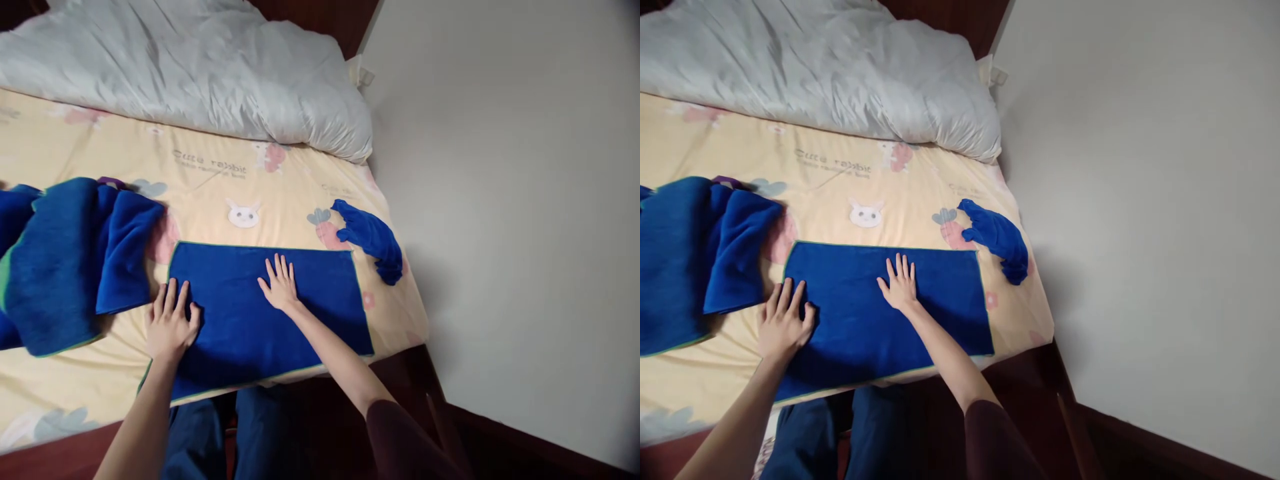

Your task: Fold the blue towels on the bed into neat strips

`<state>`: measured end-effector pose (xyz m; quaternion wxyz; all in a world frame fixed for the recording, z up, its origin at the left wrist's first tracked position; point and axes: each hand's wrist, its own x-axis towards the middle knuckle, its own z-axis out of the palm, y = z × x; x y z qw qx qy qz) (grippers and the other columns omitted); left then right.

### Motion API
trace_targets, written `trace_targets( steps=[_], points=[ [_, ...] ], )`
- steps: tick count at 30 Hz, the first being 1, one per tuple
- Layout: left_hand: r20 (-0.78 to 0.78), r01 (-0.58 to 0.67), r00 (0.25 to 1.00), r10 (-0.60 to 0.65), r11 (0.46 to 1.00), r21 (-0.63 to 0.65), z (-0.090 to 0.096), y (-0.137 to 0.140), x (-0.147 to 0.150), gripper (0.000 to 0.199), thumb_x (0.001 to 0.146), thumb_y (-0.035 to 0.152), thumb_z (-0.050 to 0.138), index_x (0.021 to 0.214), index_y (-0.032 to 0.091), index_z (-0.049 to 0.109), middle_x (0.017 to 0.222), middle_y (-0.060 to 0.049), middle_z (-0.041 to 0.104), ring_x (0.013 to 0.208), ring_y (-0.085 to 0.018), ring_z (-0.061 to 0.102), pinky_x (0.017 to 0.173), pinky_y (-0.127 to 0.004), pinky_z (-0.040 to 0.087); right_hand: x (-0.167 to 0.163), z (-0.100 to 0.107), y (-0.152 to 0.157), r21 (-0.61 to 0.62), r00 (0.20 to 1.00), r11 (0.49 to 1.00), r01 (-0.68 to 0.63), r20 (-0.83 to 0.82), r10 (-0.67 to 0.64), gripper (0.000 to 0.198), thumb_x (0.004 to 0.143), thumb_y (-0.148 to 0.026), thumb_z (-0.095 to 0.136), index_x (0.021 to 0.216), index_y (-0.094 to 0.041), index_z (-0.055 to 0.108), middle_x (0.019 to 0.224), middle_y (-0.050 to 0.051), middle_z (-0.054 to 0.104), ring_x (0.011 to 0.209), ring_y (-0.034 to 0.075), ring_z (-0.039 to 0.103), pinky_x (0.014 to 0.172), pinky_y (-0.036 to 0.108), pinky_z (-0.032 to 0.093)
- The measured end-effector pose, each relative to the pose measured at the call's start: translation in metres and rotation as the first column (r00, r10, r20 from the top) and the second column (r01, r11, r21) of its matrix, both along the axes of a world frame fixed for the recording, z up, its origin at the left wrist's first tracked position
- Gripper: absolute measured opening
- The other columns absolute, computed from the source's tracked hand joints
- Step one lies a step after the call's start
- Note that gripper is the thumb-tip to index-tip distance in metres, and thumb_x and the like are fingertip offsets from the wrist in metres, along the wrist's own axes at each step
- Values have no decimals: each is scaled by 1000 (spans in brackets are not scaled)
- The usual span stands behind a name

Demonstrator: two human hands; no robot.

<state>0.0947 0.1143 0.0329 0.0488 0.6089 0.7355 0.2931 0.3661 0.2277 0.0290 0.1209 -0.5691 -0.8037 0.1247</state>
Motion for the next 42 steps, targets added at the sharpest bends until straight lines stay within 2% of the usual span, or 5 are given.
trace_targets(
  steps=[13,20,28,37,42],
  points=[
    [-60,0,998,1,1000,7,-3,3,2,64,92,28,52,154,25,40,162,-9,34,148,-36,32,117,-59,28,252,-14,58,41,939,955,294,172,-297,59,106,-51,25,161,-30,17,168,-6,14,156,17,13,128,48,10],
    [-73,-7,997,7,1000,7,0,4,5,62,91,32,52,153,23,43,161,-10,36,148,-35,33,116,-55,27,228,2,55,12,904,939,342,267,-333,62,109,-43,18,157,-4,19,168,15,14,156,24,6,124,54,1],
    [-77,-4,997,6,999,33,-2,6,6,63,90,36,51,152,24,44,160,-9,39,148,-33,34,116,-52,26,101,9,-64,13,977,993,116,177,-117,67,105,-49,34,162,-16,20,169,9,12,157,23,7,127,48,9],
    [-92,13,996,-13,1000,1,-6,7,5,63,91,37,50,151,21,45,160,-11,39,148,-33,33,116,-54,26,238,-5,-67,58,899,914,402,166,-406,66,108,-49,26,160,-8,22,168,14,17,155,21,13,126,44,8],
    [-67,25,997,-24,1000,10,-3,7,6,63,90,37,49,151,20,46,160,-11,38,148,-35,33,115,-55,26,227,2,-66,40,883,903,428,196,-427,67,108,-47,24,158,-3,22,167,18,17,155,23,10,125,49,8]
  ],
)
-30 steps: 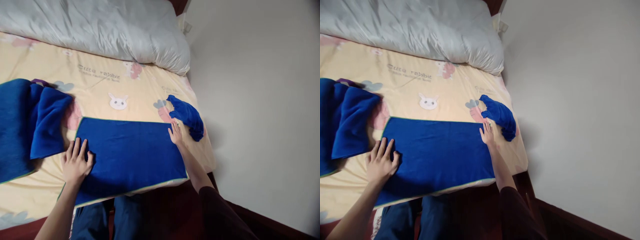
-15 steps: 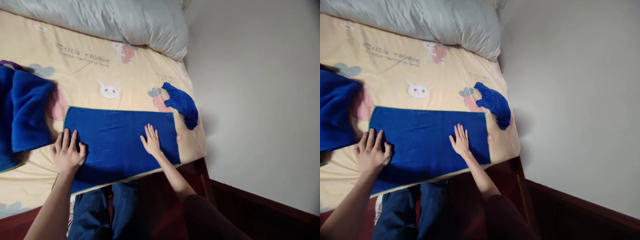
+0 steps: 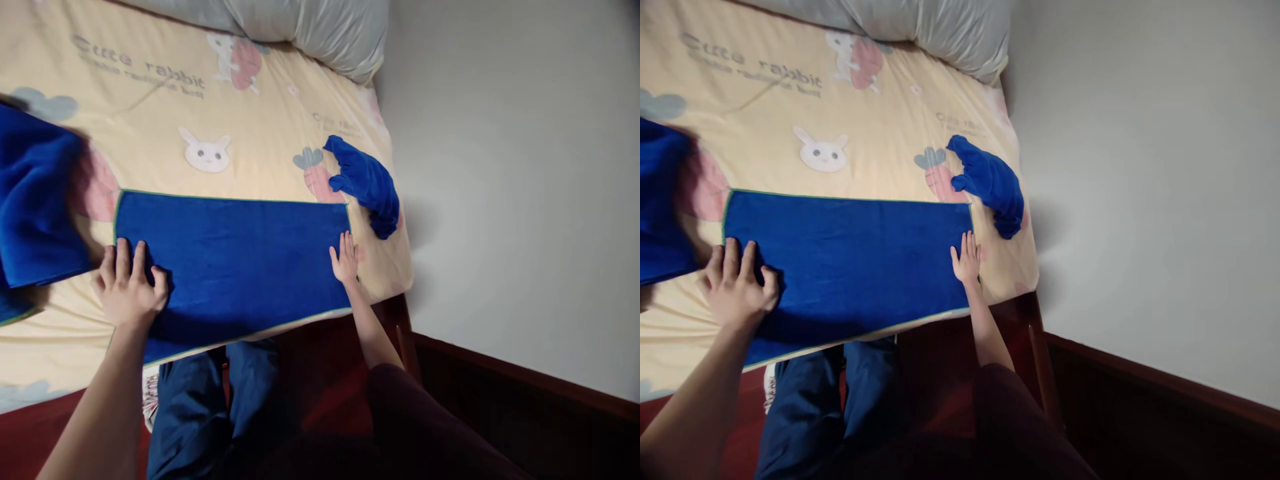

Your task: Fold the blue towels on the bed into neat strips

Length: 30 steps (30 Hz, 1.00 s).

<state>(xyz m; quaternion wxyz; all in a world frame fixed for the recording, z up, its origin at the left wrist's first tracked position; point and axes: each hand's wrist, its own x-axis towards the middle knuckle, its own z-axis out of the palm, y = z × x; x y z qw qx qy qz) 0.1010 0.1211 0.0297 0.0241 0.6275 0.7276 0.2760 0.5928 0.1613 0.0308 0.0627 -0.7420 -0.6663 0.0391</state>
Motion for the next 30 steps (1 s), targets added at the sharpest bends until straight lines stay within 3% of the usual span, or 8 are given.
trace_targets(
  steps=[3,6,8,10,15,26,28,30],
  points=[
    [8,13,1000,-13,1000,6,1,0,0,64,89,37,50,151,20,46,161,-11,37,148,-35,33,115,-56,25,-40,6,-22,2,999,1000,-17,40,16,64,108,-44,22,158,-3,24,167,18,16,156,26,6,125,53,5],
    [15,19,1000,-19,1000,9,0,0,-1,64,89,37,50,151,19,46,161,-11,37,148,-35,32,115,-56,25,-66,6,-61,-51,980,980,-193,29,195,63,107,-45,27,162,-15,19,169,10,15,157,23,8,127,50,11],
    [16,18,1000,-18,1000,2,-1,0,-1,64,89,37,50,151,19,46,161,-11,37,148,-34,32,115,-56,25,-56,5,-86,-79,980,977,-197,24,199,64,106,-46,29,163,-20,16,169,9,17,156,24,12,126,52,15],
    [15,13,1000,-13,1000,-8,-3,0,-2,64,89,37,50,151,19,46,161,-11,37,148,-34,32,115,-55,24,-28,3,-103,-51,994,994,-98,38,100,65,106,-46,28,163,-19,14,168,11,18,156,26,15,125,55,18],
    [6,23,1000,-23,999,-42,-5,0,-2,63,91,36,51,152,18,43,163,-10,33,149,-34,28,117,-56,20,35,-2,-111,-14,997,998,-62,43,63,63,106,-39,24,163,-15,13,167,13,20,155,27,17,123,56,20],
    [-9,51,999,-53,986,-158,7,-2,1,62,100,34,46,153,5,34,166,-18,22,152,-31,14,120,-59,9,38,0,-112,13,999,998,-54,7,54,65,104,-41,25,162,-14,18,168,9,18,156,23,13,126,51,14],
    [-20,19,1000,-23,985,-172,15,-8,18,64,101,36,44,153,1,31,166,-21,18,153,-34,7,119,-63,2,39,0,-114,21,999,998,-53,3,53,65,104,-41,25,162,-13,19,169,10,16,156,24,12,125,51,15],
    [-35,28,999,-35,983,-180,24,-19,56,66,100,39,45,152,1,34,167,-22,13,155,-36,-1,120,-65,-3,40,0,-116,28,998,998,-61,5,61,65,103,-40,26,161,-13,20,169,10,15,156,25,13,125,52,16]
  ],
)
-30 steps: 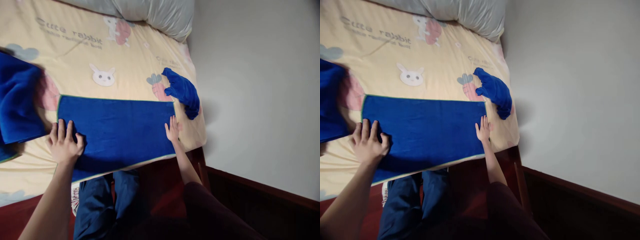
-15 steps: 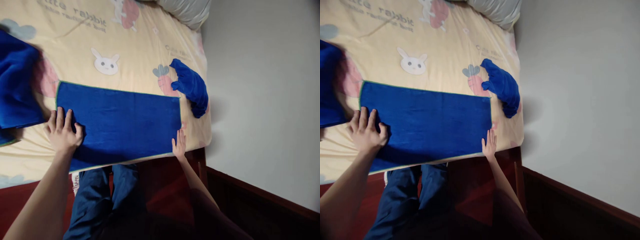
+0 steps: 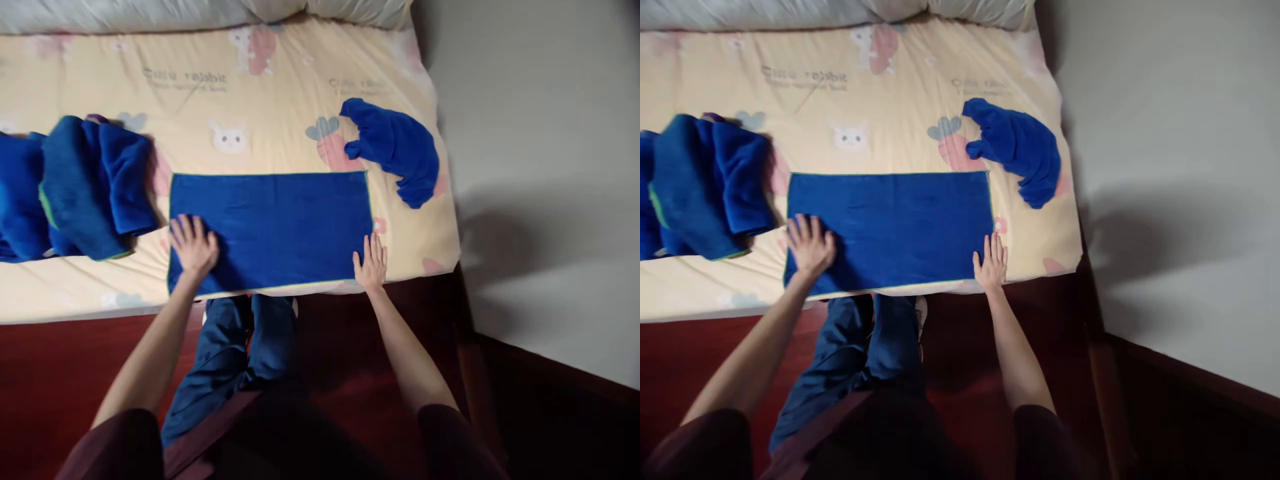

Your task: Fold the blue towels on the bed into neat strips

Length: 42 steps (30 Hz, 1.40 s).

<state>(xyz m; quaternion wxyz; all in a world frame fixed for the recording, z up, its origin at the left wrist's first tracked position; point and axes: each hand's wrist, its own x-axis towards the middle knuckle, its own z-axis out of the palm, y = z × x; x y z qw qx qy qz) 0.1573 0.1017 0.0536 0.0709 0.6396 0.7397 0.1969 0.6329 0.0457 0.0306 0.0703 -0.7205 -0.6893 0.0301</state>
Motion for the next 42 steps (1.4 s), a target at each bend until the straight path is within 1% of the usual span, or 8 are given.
trace_targets(
  steps=[5,8,19,30,34,37,39,42],
  points=[
    [63,390,920,-387,920,-45,2,-33,138,59,99,41,42,155,22,39,169,-7,15,157,-29,-2,126,-57,0,0,-4,-4,48,999,999,-18,28,17,66,102,-40,28,161,-12,23,168,13,20,155,26,17,124,53,19],
    [84,451,891,-446,890,-61,-7,-42,167,59,100,41,39,157,25,34,169,-5,14,157,-29,1,126,-57,-2,0,-8,-5,81,999,996,-26,26,24,66,101,-40,30,161,-12,23,167,13,23,154,27,20,124,53,20],
    [-97,14,995,-26,993,-120,-7,-98,-47,63,101,44,37,158,20,31,168,-9,18,156,-27,13,126,-54,12,1,-18,-6,113,999,993,-32,7,31,67,100,-39,33,161,-14,23,167,12,24,154,28,20,123,54,20],
    [48,-59,997,62,996,-70,14,-131,-43,64,99,39,32,157,13,31,166,-17,21,155,-33,13,123,-60,16,-22,28,11,-119,988,989,86,-116,-99,69,101,-51,25,155,-10,36,165,16,27,154,26,20,123,57,15],
    [63,-5,998,13,993,-121,0,-227,-11,63,96,31,35,158,26,32,165,-7,29,155,-25,18,126,-49,22,-95,38,-66,123,944,989,88,-328,-44,64,102,-47,22,156,-15,37,164,15,29,154,30,21,121,63,19],
    [106,314,949,-297,871,-378,-13,-281,6,53,89,27,47,141,30,58,152,-4,51,151,-30,29,125,-50,22,-172,12,-173,100,832,990,-104,-536,142,59,102,-41,29,160,-31,30,164,5,31,151,29,32,119,57,35],
    [121,400,913,-391,792,-462,-12,-287,14,44,90,26,48,130,29,66,143,-4,60,150,-32,32,124,-55,19,-210,-8,-234,4,768,964,-265,-603,214,61,98,-42,38,157,-48,25,162,-5,33,147,35,36,114,64,40],
    [169,387,921,-350,785,-483,1,-268,32,40,95,25,41,126,25,67,131,-8,68,138,-29,49,120,-50,29,-225,-23,-275,-101,729,942,-320,-661,176,64,96,-43,45,154,-56,21,163,-14,23,150,35,28,116,66,37]
  ],
)
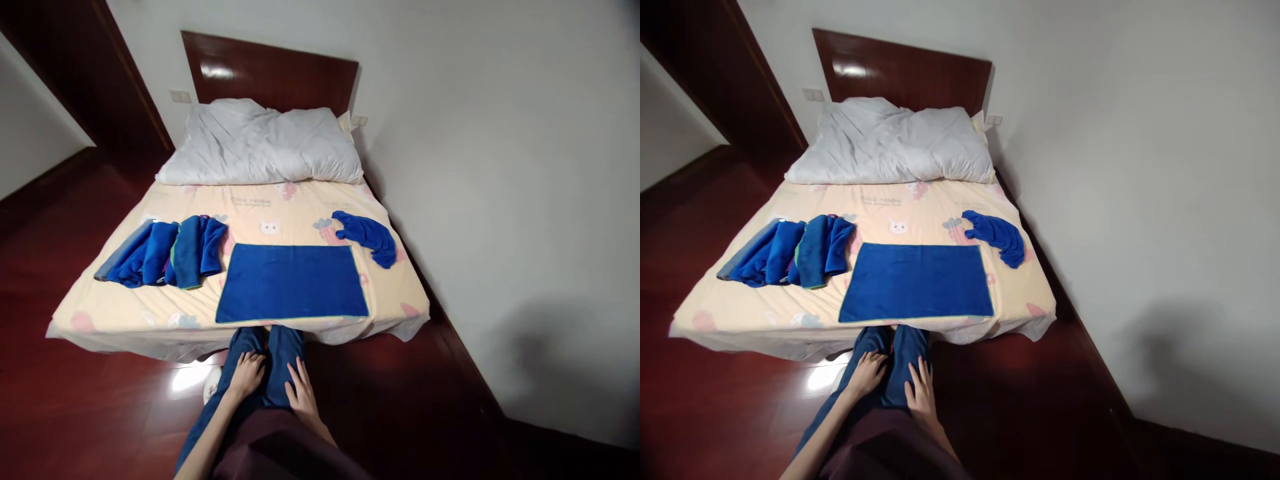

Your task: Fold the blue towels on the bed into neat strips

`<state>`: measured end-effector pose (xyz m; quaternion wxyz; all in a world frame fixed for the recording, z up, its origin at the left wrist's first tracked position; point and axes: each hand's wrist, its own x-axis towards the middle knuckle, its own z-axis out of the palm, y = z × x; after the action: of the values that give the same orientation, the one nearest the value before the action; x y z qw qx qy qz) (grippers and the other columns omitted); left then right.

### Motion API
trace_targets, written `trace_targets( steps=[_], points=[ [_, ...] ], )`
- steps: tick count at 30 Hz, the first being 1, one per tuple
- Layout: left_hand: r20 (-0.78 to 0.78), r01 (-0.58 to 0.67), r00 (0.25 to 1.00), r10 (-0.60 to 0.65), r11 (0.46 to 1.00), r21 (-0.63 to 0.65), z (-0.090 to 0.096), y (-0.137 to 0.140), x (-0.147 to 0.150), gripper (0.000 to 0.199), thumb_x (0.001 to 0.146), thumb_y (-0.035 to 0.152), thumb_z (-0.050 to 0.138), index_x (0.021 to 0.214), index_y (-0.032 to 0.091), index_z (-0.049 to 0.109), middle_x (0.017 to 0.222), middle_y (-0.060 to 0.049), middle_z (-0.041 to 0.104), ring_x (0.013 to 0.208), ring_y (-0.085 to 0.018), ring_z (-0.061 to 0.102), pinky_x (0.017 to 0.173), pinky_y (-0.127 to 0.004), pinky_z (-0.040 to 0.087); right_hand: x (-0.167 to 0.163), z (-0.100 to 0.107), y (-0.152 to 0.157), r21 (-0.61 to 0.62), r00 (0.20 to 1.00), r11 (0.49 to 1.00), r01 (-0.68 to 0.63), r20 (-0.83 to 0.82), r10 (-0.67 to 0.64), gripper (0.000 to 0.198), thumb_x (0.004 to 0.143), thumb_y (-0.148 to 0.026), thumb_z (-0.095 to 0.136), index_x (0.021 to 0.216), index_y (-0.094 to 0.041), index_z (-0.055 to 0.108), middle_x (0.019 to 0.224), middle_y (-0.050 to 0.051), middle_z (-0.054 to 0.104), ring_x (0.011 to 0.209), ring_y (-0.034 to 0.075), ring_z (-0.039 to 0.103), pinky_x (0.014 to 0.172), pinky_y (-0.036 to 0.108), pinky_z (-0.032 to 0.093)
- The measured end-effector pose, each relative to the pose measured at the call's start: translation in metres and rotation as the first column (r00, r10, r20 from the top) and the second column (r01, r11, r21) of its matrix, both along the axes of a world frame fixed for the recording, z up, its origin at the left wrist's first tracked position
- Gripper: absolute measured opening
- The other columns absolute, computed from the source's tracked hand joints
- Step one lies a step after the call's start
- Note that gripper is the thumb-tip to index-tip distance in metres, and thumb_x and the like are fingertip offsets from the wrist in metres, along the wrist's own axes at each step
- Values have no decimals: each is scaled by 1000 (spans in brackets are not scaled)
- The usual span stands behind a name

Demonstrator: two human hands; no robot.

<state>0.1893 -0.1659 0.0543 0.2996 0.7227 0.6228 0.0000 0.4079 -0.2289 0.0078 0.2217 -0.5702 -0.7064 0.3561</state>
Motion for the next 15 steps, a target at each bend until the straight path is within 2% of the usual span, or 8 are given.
trace_targets(
  steps=[3,5,7,9,10,12,14,15],
  points=[
    [114,-60,991,67,996,-62,12,21,31,37,97,28,40,122,22,66,123,-12,69,119,-24,64,107,-38,45,16,7,12,-56,997,996,-71,-32,70,66,95,-45,49,155,-52,24,165,-14,13,151,32,24,121,56,35],
    [109,-155,981,161,986,-60,14,26,52,34,98,29,41,118,18,66,119,-15,68,110,-25,68,97,-35,50,27,14,26,-80,992,989,-122,-32,120,67,93,-46,51,155,-50,25,165,-14,11,152,30,23,121,51,36],
    [131,-257,957,258,966,-27,15,27,68,30,96,26,44,112,16,67,115,-16,67,104,-25,69,95,-36,50,32,19,37,-115,990,983,-143,-17,142,73,90,-46,55,154,-56,21,164,-18,8,151,29,24,119,48,39],
    [309,-374,875,373,926,-59,16,29,78,22,92,21,50,102,16,69,108,-13,69,101,-24,68,97,-36,50,32,21,43,-172,988,973,-153,7,157,80,85,-47,59,148,-67,13,161,-26,5,151,30,24,115,50,42],
    [455,-450,760,464,881,-148,18,33,82,18,89,18,53,97,17,70,102,-11,70,98,-23,68,97,-35,50,31,22,45,-210,986,965,-157,22,165,83,83,-48,60,145,-72,9,159,-29,3,151,30,22,114,52,43],
    [656,-536,356,665,721,-440,22,44,93,13,84,14,61,91,18,71,85,-5,70,85,-20,69,90,-33,53,30,25,47,-289,979,942,-174,49,196,85,83,-50,60,143,-74,5,160,-30,1,153,29,15,113,55,42],
    [646,-476,-31,763,557,-681,26,59,107,13,81,14,66,93,15,70,74,-3,68,71,-16,67,80,-30,55,31,29,47,-362,969,910,-202,64,240,83,87,-54,57,149,-67,5,164,-24,-3,155,29,7,115,57,38],
    [615,-435,-153,773,506,-745,27,66,114,14,81,14,67,95,13,69,74,-4,68,67,-14,66,77,-28,56,31,32,47,-391,963,895,-213,68,259,81,89,-55,55,152,-63,5,165,-20,-4,156,30,3,116,58,35]
  ],
)
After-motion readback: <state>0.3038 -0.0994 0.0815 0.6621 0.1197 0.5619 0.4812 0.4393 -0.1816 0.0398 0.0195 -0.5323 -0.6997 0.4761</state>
